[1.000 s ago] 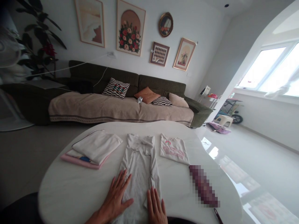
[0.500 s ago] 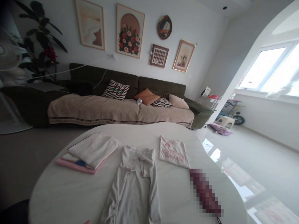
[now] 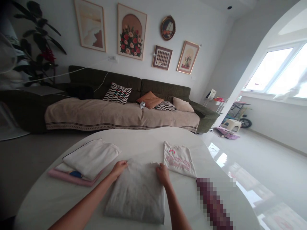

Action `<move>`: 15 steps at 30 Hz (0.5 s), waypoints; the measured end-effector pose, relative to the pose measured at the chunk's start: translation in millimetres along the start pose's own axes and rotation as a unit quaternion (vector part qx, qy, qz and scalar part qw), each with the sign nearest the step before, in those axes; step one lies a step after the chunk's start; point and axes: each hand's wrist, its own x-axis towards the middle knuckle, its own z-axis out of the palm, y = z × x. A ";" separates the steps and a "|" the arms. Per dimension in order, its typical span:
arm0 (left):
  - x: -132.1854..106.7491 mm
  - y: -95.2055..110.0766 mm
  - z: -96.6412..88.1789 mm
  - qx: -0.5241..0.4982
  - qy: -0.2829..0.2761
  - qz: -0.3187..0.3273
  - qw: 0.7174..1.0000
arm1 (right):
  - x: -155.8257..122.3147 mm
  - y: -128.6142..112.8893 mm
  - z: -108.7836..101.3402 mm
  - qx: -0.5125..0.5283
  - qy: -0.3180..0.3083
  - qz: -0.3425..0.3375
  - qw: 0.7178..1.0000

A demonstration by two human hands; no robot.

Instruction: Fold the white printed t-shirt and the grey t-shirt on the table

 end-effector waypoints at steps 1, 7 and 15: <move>1.2 -8.8 1.5 0.003 0.006 -0.001 1.000 | -1.9 6.4 5.2 -0.007 0.010 0.001 1.000; -1.2 -27.7 -2.9 0.030 0.040 0.015 0.999 | -6.8 20.2 7.9 -0.046 0.044 -0.002 0.998; 4.2 -13.0 -9.9 0.108 0.061 0.006 0.992 | -4.9 14.5 16.9 -0.063 0.017 0.053 0.997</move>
